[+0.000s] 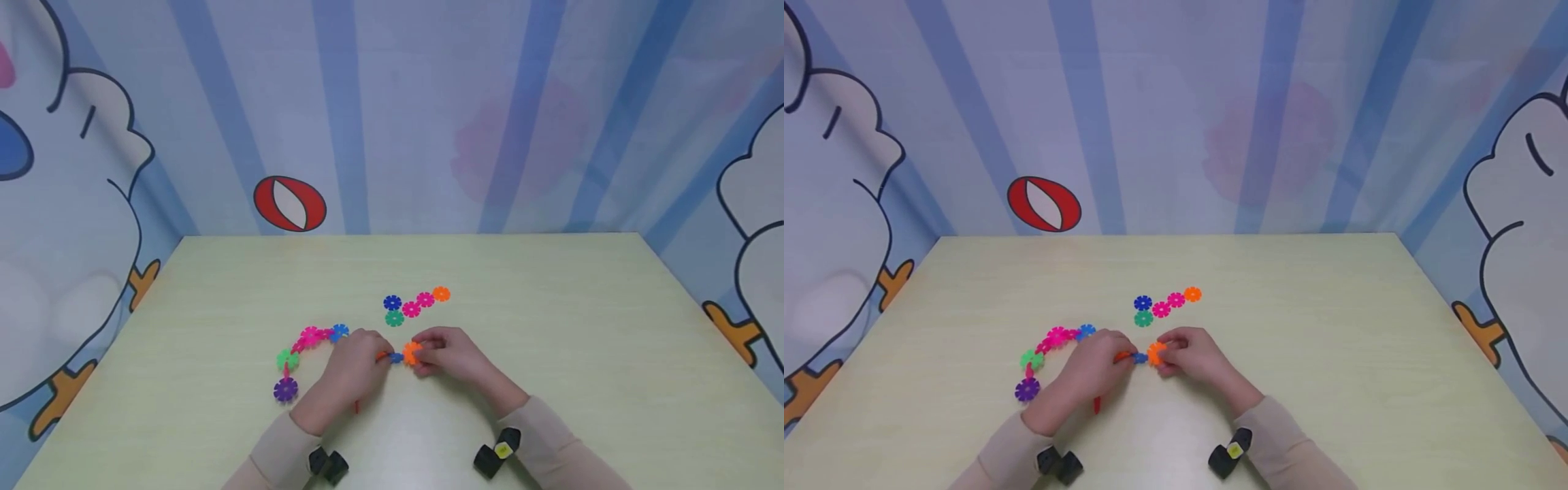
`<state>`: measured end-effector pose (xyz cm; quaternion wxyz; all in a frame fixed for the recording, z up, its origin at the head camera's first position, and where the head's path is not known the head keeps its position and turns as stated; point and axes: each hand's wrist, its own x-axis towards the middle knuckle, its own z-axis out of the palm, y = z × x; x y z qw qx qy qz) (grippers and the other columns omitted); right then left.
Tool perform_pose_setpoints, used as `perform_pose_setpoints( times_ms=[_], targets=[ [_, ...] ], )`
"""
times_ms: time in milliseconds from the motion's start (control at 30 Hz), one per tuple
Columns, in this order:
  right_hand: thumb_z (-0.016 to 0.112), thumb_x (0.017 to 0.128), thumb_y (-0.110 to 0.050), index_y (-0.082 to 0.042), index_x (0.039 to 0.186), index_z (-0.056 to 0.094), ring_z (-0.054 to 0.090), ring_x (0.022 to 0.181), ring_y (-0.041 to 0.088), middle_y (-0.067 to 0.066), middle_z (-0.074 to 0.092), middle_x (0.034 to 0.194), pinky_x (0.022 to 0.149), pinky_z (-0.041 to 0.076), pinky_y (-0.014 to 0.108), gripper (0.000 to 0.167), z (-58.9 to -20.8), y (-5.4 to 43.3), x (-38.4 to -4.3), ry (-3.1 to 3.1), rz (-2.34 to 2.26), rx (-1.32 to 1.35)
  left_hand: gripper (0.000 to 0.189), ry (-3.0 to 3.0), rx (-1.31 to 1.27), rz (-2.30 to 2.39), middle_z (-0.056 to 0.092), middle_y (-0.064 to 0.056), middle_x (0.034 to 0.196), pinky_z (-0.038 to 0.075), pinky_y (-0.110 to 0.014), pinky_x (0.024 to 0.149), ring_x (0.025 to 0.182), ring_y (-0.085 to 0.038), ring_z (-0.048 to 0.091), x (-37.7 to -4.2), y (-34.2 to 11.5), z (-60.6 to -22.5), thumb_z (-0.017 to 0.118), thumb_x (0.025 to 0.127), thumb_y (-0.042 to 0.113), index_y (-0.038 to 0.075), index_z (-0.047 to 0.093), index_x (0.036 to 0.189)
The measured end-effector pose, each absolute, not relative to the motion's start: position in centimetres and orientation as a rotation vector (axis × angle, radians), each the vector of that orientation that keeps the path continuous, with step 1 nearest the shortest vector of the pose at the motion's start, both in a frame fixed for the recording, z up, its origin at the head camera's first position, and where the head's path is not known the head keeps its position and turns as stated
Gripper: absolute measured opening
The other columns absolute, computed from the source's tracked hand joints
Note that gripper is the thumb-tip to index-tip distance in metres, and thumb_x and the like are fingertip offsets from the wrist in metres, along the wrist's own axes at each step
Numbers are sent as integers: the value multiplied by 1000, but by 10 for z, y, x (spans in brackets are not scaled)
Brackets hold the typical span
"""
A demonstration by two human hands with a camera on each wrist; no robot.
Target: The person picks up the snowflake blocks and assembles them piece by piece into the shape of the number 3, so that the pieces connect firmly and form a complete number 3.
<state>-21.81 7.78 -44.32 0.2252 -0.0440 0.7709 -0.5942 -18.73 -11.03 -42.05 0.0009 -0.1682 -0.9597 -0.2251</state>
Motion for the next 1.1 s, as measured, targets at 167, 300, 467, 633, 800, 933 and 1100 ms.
perform_pose_setpoints(
  times_ms=[167,300,467,633,800,933,1100],
  targets=[
    [60,92,-1,6,121,58,69,71,17,14,63,90,72,58,31,30,-444,73,-218,2103,-1656,-89,12,-3035,-464,-723,71,-5,90,52,-37,79,85,-22,60,-188,-111,-421,69,86,7,8,77,94],
    [61,92,-3,6,121,59,70,72,18,14,65,91,72,58,29,30,-444,70,-217,2102,-1646,-65,12,-3046,-422,-723,71,-4,89,51,-38,79,86,-22,60,-188,-111,-421,70,86,9,8,77,95],
    [62,92,-3,7,121,60,70,72,19,15,66,91,71,58,29,31,-443,66,-217,2101,-1664,-32,12,-3046,-409,-699,72,-4,88,52,-36,78,85,-22,63,-187,-110,-420,73,84,11,8,77,95],
    [62,91,-3,6,119,62,69,69,18,14,67,88,70,58,30,29,-444,65,-217,2110,-1675,5,10,-3032,-471,-656,73,-3,85,47,-36,78,81,-21,63,-189,-111,-419,73,84,10,9,77,93],
    [63,91,-2,5,118,63,69,67,17,12,69,86,70,58,28,28,-444,65,-219,2114,-1659,6,9,-3007,-565,-662,73,-5,85,48,-40,83,80,-23,64,-189,-114,-419,71,84,5,6,77,90],
    [63,91,-2,5,118,63,69,68,17,12,69,87,71,58,28,28,-446,66,-222,2105,-1652,-1,10,-3006,-586,-706,73,-6,85,52,-39,83,81,-24,63,-190,-114,-419,69,84,1,4,77,90],
    [63,90,-2,5,117,64,70,68,18,13,70,90,72,58,28,28,-448,67,-225,2104,-1643,-25,12,-2991,-598,-747,73,-6,83,53,-37,79,80,-23,63,-190,-115,-421,68,84,-2,4,77,89]
  ],
)
